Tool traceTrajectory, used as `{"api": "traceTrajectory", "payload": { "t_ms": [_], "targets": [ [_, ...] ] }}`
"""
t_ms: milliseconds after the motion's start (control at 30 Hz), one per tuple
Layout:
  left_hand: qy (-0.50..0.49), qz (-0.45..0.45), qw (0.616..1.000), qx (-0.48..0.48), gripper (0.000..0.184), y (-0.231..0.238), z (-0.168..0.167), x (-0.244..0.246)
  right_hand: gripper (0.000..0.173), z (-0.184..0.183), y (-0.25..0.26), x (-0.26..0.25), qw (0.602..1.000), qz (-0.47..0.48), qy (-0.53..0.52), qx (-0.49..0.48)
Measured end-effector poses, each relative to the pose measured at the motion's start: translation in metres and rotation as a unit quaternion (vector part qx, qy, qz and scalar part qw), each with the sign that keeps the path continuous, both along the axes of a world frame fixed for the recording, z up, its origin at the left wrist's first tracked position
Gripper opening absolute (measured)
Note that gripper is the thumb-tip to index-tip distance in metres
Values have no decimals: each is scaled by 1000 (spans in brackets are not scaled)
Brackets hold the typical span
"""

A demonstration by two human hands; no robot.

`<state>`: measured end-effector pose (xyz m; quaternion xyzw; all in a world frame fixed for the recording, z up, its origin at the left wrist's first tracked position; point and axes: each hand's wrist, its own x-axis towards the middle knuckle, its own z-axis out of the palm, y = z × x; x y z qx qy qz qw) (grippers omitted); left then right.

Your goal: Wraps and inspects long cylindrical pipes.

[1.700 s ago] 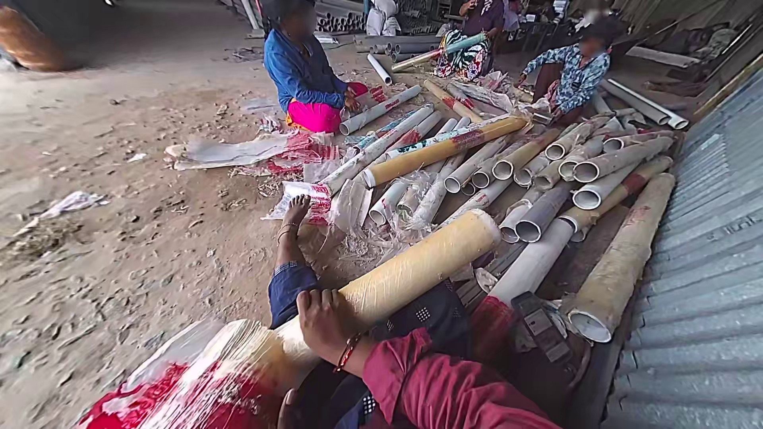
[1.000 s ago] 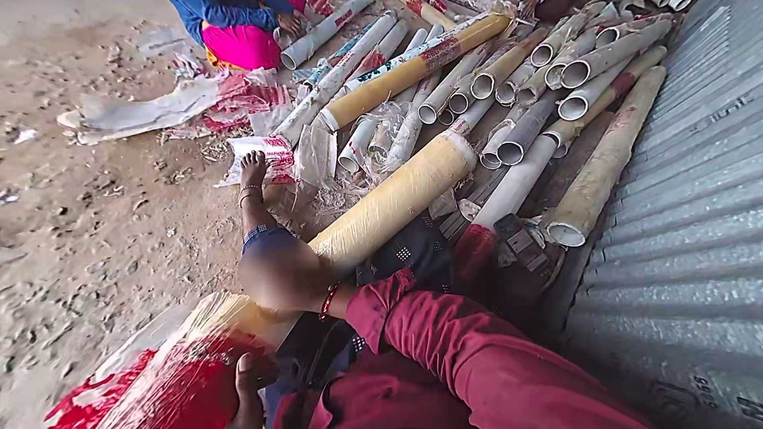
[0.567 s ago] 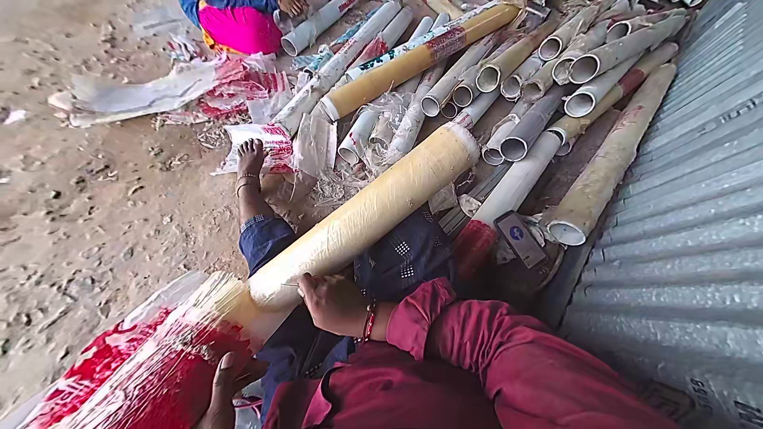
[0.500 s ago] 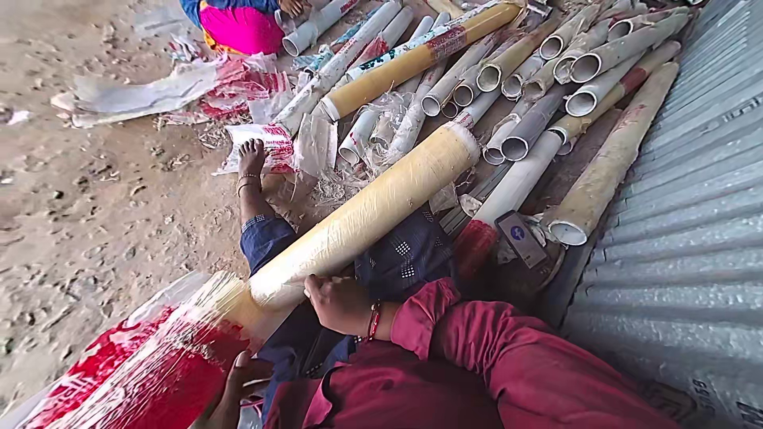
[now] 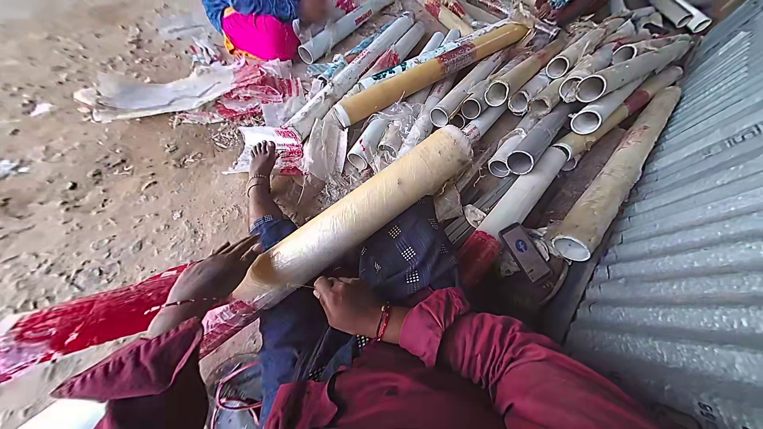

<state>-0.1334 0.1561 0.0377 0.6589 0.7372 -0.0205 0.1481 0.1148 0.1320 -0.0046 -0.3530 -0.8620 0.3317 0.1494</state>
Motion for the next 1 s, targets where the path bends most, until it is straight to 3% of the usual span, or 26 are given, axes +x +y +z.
{"api": "traceTrajectory", "payload": {
  "t_ms": [33, 100, 267, 367, 533, 667, 800, 900, 1000],
  "targets": [
    [46, 21, 997, -59, 53, 7, -2, 6, 28, -4, 0, 0, 997, -18, 56, 42],
    [73, 50, 994, -63, 53, 6, -8, 16, 23, -10, 5, 0, 986, -48, 134, 90],
    [58, 115, 970, 205, 53, -57, -52, 46, 17, -5, 8, 6, 957, -80, 241, 143],
    [53, 161, 958, 230, 49, -102, -58, 79, 18, 10, 11, 4, 928, -76, 301, 204],
    [15, 50, 978, 201, 49, -149, -34, 78, 21, 29, 23, -8, 934, -104, 305, 153],
    [21, 9, 981, 193, 50, -134, -25, 62, 22, 22, 32, -11, 937, -102, 315, 116],
    [24, -55, 990, 128, 37, -110, -8, 47, 23, 18, 40, 4, 926, -108, 344, 111],
    [42, -85, 987, 132, 34, -103, -16, 33, 29, 8, 60, 59, 862, -180, 423, 213],
    [46, -72, 982, 166, 37, -107, -35, 22, 26, -8, 85, 159, 781, -373, 449, 223]
  ]
}}
